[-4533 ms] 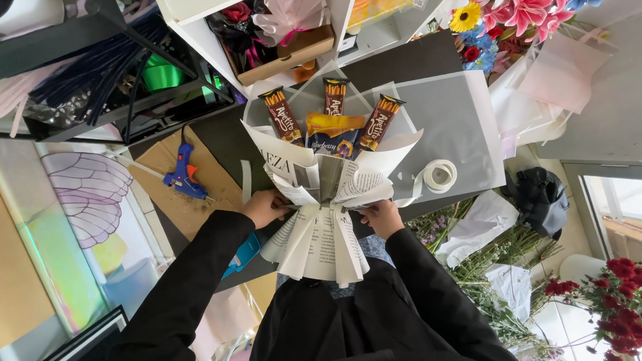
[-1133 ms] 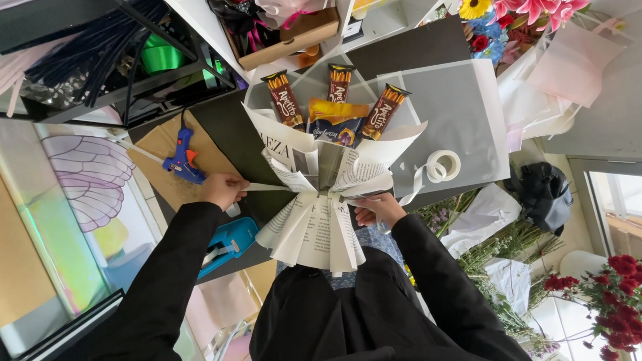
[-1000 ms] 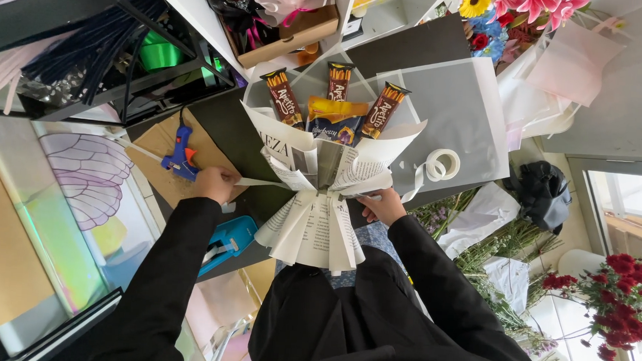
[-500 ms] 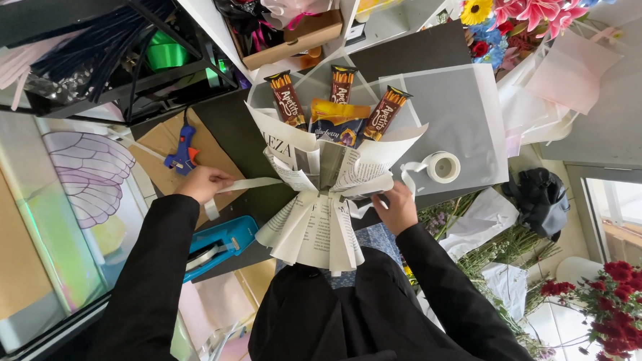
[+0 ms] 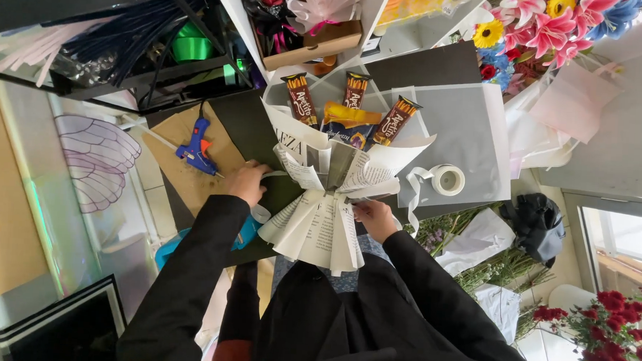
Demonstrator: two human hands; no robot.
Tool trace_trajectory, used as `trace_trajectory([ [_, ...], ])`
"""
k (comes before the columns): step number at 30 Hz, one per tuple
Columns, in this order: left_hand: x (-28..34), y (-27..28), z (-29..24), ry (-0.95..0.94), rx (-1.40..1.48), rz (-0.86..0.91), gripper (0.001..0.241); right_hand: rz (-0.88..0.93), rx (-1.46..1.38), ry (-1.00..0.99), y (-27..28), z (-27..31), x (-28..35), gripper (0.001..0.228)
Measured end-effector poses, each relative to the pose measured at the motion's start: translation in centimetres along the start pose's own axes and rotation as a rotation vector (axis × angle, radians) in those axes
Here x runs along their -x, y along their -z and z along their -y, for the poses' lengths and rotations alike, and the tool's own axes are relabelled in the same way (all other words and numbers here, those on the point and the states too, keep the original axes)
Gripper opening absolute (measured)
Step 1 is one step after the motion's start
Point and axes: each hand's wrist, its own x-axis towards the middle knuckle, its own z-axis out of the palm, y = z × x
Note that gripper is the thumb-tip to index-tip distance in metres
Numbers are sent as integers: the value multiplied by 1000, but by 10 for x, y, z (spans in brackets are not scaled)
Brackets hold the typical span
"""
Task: The person wraps a bouquet of chocolate bars with newspaper and secures it with a white ribbon. They use scissors to cut the ribbon and tie a bow around the base of the bouquet.
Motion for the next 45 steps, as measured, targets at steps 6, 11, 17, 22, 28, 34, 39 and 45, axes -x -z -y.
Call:
trace_trajectory([
  [6,-26,-42,-2,-83,18,-16,50,95,-117,-209,12,-28,-18,16],
  [11,-3,-7,-35,-57,104,-16,37,111,-53,-94,21,14,0,28],
  [17,-41,-57,-20,-82,473,-87,22,20,208,63,14,12,3,34],
  [22,-14,-30,-39,-98,466,-102,24,63,166,74,16,10,2,31],
  [28,-17,-42,-32,-96,553,138,34,56,-185,-75,16,-10,-12,25],
  [34,-26,-49,-36,-39,529,183,46,-11,-33,-151,7,-31,-28,18],
  [39,-13,-42,-42,-14,615,66,47,-38,43,-50,4,12,-11,36],
  [45,-23,-63,-43,-135,560,72,45,-52,-68,-109,7,-16,-19,22],
])
